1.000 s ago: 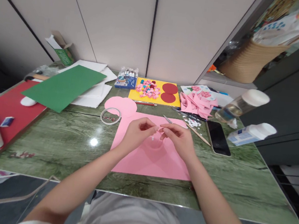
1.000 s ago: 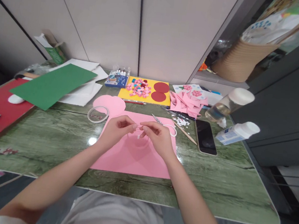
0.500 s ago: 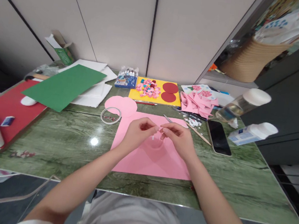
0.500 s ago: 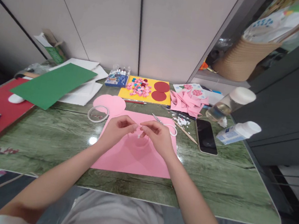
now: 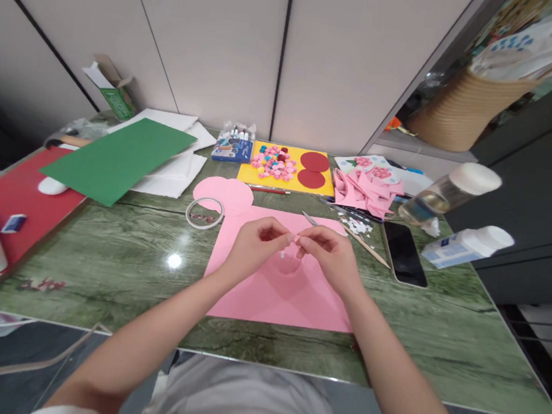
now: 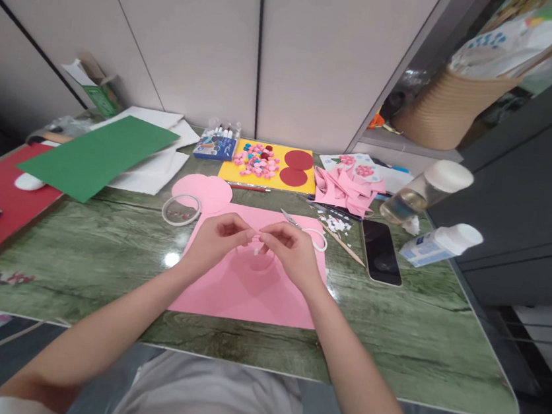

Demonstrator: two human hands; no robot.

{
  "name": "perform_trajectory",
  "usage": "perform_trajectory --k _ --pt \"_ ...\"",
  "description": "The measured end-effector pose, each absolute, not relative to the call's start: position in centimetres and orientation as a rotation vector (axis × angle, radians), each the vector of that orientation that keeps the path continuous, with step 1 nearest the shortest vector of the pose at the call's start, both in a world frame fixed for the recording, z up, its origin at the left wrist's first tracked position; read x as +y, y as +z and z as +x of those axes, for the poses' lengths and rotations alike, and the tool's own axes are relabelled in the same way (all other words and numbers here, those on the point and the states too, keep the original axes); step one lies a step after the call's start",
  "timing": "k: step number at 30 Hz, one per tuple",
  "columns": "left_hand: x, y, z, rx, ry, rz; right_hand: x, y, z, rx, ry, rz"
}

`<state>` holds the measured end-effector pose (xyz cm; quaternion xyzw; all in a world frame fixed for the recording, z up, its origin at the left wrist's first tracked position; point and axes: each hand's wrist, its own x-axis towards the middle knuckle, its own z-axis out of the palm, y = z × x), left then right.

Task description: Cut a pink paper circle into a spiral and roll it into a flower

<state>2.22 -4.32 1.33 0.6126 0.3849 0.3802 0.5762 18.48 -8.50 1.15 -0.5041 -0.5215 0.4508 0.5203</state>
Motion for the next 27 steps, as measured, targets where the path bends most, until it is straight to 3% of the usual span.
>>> perform_trajectory --k 27 --pt "-4.44 0.90 2.29 0.893 0.833 1.484 -8.41 0.67 18.86 -1.279 1.174 -1.164"
